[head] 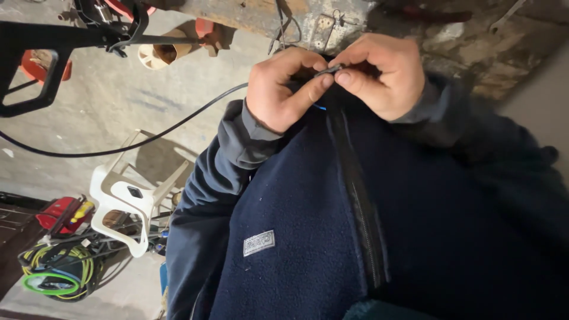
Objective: Stripping and repairing an electrical cable using pliers at a workbench.
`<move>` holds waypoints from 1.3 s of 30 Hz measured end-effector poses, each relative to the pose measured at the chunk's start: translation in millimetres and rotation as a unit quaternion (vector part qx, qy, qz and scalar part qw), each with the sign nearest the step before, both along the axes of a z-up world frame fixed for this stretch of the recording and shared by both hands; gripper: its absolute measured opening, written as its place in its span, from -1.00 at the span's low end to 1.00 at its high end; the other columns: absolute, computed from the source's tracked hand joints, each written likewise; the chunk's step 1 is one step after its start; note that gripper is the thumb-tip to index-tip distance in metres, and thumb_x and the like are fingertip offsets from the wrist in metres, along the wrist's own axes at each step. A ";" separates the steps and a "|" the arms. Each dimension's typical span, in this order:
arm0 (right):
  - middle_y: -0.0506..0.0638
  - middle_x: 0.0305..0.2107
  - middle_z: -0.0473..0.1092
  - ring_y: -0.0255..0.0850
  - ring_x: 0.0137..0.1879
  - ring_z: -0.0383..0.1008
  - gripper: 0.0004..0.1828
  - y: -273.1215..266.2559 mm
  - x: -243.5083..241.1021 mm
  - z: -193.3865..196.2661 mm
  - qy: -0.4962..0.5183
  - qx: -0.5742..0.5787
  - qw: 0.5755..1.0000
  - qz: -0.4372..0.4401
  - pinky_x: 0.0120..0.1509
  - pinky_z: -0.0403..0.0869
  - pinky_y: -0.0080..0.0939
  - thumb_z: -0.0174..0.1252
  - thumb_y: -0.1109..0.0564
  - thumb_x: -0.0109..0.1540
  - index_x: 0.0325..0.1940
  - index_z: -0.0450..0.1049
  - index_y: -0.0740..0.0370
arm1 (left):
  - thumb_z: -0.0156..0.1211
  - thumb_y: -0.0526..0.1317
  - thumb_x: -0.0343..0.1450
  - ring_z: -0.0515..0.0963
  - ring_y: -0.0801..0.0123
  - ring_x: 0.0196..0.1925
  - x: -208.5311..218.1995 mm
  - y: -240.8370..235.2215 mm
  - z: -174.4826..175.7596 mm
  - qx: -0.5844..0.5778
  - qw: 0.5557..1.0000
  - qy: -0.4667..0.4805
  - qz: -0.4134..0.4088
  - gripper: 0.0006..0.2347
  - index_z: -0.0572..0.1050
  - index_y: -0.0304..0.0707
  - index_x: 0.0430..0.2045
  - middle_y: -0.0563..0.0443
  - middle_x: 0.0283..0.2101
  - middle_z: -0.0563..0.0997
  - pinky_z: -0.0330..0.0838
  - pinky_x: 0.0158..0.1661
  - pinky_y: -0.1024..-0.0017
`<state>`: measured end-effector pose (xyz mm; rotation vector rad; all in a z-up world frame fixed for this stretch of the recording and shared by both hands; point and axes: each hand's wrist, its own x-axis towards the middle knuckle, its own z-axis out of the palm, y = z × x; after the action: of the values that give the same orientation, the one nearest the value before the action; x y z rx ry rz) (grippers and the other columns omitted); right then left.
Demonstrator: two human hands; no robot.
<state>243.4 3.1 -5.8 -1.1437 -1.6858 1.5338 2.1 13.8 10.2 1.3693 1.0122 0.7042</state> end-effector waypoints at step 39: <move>0.12 -0.17 0.44 -0.04 -0.13 0.55 -0.83 -13.3 -25.3 -31.1 0.499 -0.341 0.792 -0.083 -0.02 0.59 0.04 0.13 0.18 0.43 0.04 0.42 0.35 | 0.00 0.05 0.62 0.42 0.48 -0.51 26.4 -23.8 -38.7 -0.279 0.935 -0.215 0.041 -0.56 0.48 -0.32 -0.56 0.04 -0.53 0.50 0.27 -0.41 0.51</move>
<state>218.1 -10.2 -36.9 -0.5061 -0.3072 2.1315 28.5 -10.0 -28.5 0.6439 0.8295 0.6711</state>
